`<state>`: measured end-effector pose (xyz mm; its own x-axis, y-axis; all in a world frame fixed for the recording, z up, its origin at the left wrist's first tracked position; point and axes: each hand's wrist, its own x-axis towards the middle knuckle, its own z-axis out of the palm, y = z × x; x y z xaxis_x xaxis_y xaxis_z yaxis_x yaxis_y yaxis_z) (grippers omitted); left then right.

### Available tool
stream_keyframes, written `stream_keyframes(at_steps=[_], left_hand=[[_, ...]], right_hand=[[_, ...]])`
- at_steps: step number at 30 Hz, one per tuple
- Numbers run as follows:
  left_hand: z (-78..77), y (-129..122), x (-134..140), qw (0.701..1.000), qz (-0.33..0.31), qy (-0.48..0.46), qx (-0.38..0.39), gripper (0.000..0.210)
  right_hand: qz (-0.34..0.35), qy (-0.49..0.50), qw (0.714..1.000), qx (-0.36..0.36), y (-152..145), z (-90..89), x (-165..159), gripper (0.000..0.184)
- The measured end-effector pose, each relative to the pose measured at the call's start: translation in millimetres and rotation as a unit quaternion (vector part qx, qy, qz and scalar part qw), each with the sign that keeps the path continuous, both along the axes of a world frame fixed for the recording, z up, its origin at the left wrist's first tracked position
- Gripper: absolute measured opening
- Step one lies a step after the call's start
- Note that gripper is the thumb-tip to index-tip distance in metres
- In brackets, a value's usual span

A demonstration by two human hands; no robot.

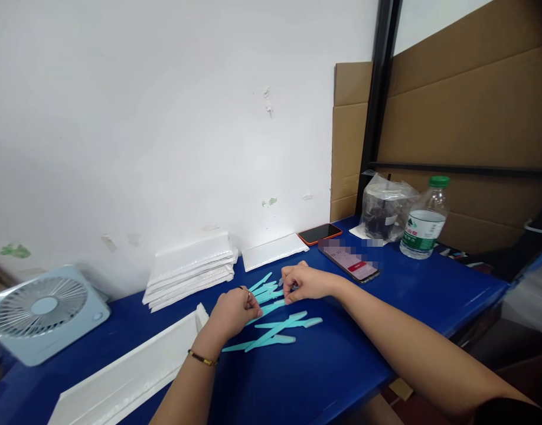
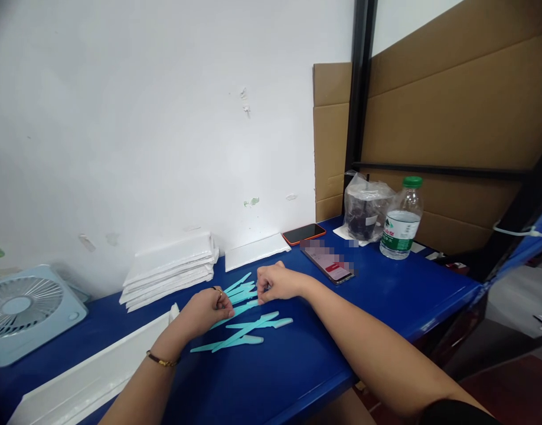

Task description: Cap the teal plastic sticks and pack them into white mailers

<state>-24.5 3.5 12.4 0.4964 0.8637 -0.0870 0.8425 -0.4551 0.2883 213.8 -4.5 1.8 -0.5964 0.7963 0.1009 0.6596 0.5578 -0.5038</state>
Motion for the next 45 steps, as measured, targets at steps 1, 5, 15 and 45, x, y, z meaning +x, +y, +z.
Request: stream_keyframes(at_steps=[1, 5, 15, 45], left_hand=[[0.7, 1.2, -0.8, 1.0, 0.008, 0.009, 0.016, 0.015], [3.1, 2.8, -3.7, 0.998, 0.042, -0.001, 0.055, 0.016], [0.8, -21.5, 16.4, 0.996, -0.051, 0.006, -0.066, 0.021], [5.9, -20.4, 17.7, 0.998, -0.046, 0.041, -0.023, 0.017]], right_hand=[[-0.013, -0.004, 1.0, 0.005, 1.8, -0.3, 3.4, 0.021], [-0.105, -0.008, 0.994, 0.025, 5.7, 3.0, 19.1, 0.021], [0.039, -0.078, 0.993, -0.075, -11.7, 11.4, 4.8, 0.031], [0.01, -0.12, 0.99, -0.069, -16.6, 21.4, 18.9, 0.032]])
